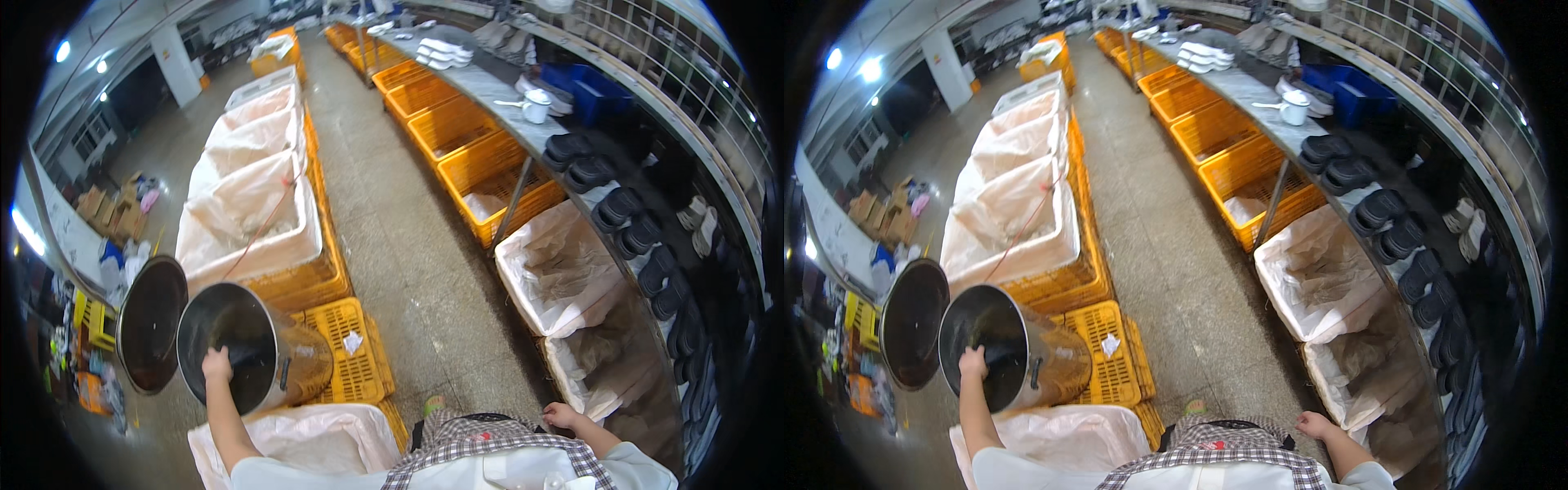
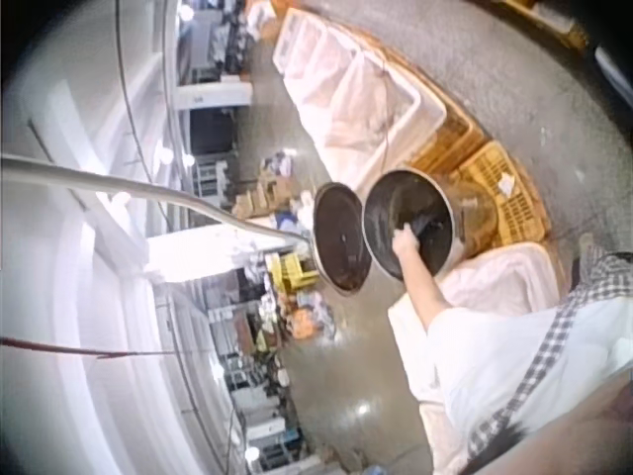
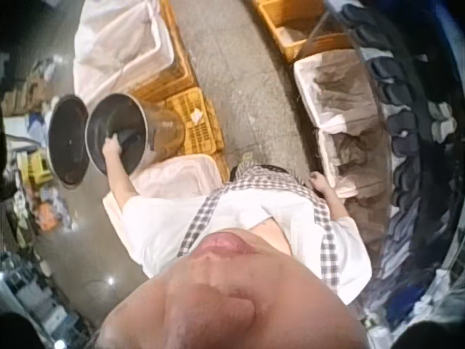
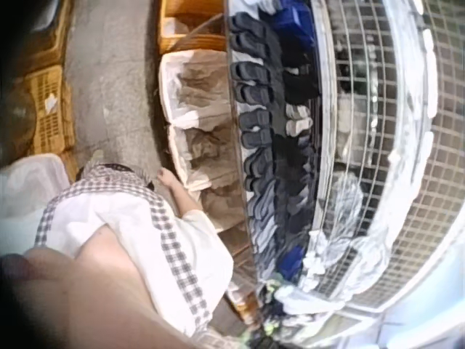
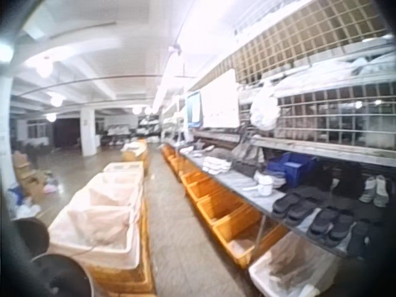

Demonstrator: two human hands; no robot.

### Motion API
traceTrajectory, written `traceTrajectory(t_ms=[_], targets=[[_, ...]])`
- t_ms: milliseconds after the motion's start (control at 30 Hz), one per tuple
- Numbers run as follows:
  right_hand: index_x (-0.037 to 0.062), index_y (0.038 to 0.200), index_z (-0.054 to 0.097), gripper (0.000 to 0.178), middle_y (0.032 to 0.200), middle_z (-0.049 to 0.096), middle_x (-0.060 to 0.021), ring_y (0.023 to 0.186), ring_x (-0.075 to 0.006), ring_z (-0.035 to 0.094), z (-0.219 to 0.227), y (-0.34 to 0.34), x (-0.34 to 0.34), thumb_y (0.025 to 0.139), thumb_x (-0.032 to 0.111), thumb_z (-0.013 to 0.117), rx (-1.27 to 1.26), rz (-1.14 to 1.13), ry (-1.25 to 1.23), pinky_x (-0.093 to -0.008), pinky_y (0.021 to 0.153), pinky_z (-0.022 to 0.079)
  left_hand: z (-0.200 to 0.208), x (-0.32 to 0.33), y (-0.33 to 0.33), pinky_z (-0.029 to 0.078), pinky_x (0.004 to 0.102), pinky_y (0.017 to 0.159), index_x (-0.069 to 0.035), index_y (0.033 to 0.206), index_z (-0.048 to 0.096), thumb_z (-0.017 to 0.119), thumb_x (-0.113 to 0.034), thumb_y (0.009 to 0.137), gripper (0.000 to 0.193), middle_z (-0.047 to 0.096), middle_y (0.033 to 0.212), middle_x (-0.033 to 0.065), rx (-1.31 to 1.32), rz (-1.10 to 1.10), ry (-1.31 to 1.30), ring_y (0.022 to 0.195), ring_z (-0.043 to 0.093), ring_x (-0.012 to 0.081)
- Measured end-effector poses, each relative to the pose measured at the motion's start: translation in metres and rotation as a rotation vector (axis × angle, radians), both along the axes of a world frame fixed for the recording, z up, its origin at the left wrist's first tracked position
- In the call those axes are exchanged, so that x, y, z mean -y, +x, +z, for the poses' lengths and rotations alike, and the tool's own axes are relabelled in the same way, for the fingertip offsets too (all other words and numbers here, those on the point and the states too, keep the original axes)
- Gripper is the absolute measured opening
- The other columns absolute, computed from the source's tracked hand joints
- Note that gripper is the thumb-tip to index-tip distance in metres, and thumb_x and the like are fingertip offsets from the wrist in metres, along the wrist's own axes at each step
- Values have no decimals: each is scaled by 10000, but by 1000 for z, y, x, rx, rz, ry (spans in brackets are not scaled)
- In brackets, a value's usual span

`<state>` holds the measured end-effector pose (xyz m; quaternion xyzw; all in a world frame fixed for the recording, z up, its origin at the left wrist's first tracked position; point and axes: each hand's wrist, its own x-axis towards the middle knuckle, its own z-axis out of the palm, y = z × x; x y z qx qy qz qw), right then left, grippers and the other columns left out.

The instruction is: The person repeatedly picks up pairs of black and gray slippers from a shelf, turns them over to view the soles, and places them into yellow crates lined with white bags. The person handles the slippers one pair at a time and continues the cycle throughout the clip.

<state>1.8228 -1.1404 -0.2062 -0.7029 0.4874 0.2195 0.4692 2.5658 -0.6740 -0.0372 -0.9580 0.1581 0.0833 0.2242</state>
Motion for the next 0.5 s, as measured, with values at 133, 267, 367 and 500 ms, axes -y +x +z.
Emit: traceTrajectory(t_ms=[133, 267, 367, 500], targets=[[0, 1049, 614, 374, 929, 669, -144, 776, -241, 658, -6, 5, 4, 794, 269, 663, -35, 61, -9, -356, 725, 527, 11, -1, -12, 515, 412, 810, -142, 1114, 542, 687, -100, 719, 423, 514, 1103, 195, 50, 91, -29, 975, 590, 353], [23, 1039, 633, 404, 973, 665, -167, 878, -291, 649, -28, -1, 15, 767, 319, 678, -35, 93, 5, -373, 780, 512, 36, -23, -42, 521, 411, 801, -166, 1202, 497, 689, -81, 704, 541, 496, 1114, 184, 213, 123, -83, 970, 591, 351], [19, 1045, 630, 418, 976, 663, -171, 905, -294, 642, -37, -16, 18, 770, 328, 689, 24, 134, -105, -378, 801, 502, 63, -43, -70, 522, 423, 772, -164, 1219, 489, 678, -64, 703, 559, 494, 1093, 185, 415, 113, -144, 934, 592, 357], [10, 1050, 628, 430, 983, 662, -171, 920, -294, 637, -37, -51, 11, 769, 329, 694, 76, 55, -125, -374, 814, 497, 107, -62, -102, 524, 430, 724, -149, 1237, 481, 629, -46, 734, 534, 491, 1111, 189, 675, 71, -149, 893, 586, 356]])
